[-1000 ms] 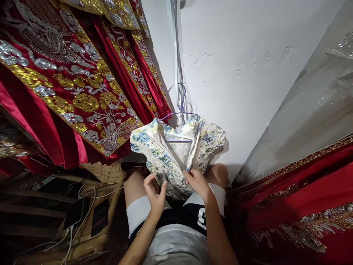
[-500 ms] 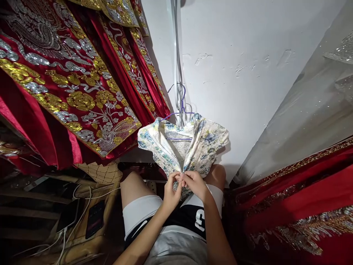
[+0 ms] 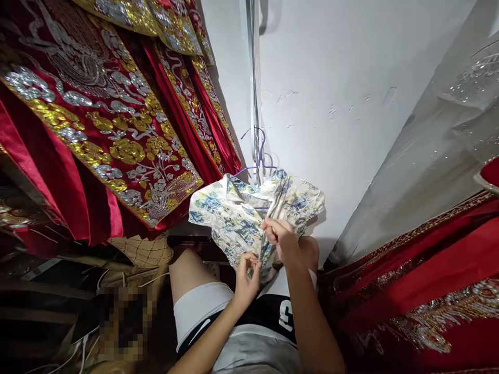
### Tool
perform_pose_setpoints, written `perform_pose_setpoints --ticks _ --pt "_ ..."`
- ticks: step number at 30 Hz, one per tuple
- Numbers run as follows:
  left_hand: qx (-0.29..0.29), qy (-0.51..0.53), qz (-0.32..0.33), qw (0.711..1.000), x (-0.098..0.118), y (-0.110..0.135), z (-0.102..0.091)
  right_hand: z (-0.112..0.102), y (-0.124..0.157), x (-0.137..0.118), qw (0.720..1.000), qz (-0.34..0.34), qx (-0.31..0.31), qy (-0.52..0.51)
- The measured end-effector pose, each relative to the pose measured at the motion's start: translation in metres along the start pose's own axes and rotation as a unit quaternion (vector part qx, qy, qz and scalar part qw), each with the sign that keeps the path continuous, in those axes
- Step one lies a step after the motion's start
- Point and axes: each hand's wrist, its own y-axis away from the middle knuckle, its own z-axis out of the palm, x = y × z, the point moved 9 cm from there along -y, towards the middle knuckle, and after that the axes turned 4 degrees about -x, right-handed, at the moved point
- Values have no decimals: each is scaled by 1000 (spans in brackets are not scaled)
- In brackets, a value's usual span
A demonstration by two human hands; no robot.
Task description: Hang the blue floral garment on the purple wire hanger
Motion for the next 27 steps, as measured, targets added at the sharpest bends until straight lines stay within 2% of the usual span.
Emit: perform_pose_setpoints --ticks 5,8,10,12,14,17,19,21,23,24,25,27 --pt "-49 -16 37 998 2 6 15 12 -21 -78 991 -121 5 -52" --pt "-56 -36 43 997 5 4 11 12 -15 -97 985 -172 18 -24" --pt "-67 -53 65 994 17 -5 6 15 -10 -94 984 -176 13 16" --pt "-65 -60 126 988 47 -23 -3 17 -6 -89 983 -176 12 48" --pt "-29 -50 214 975 92 -49 -18 20 -3 -90 981 -180 9 72" --pt "36 -44 296 954 160 -96 -40 32 2 -100 975 -192 -9 112" --pt "28 -56 318 946 195 -125 -40 39 4 -108 968 -211 -13 133" --pt "-5 -101 351 931 223 -141 -31 39 3 -111 962 -237 8 139" --pt "-26 -142 387 911 239 -147 -25 31 -1 -103 957 -250 44 141" --pt "-16 -154 397 905 242 -149 -28 26 -5 -94 956 -246 58 147" --pt "11 -157 396 905 242 -152 -39 20 -8 -82 957 -236 65 155" --pt "108 -123 350 922 227 -165 -80 10 -14 -52 965 -196 63 164"
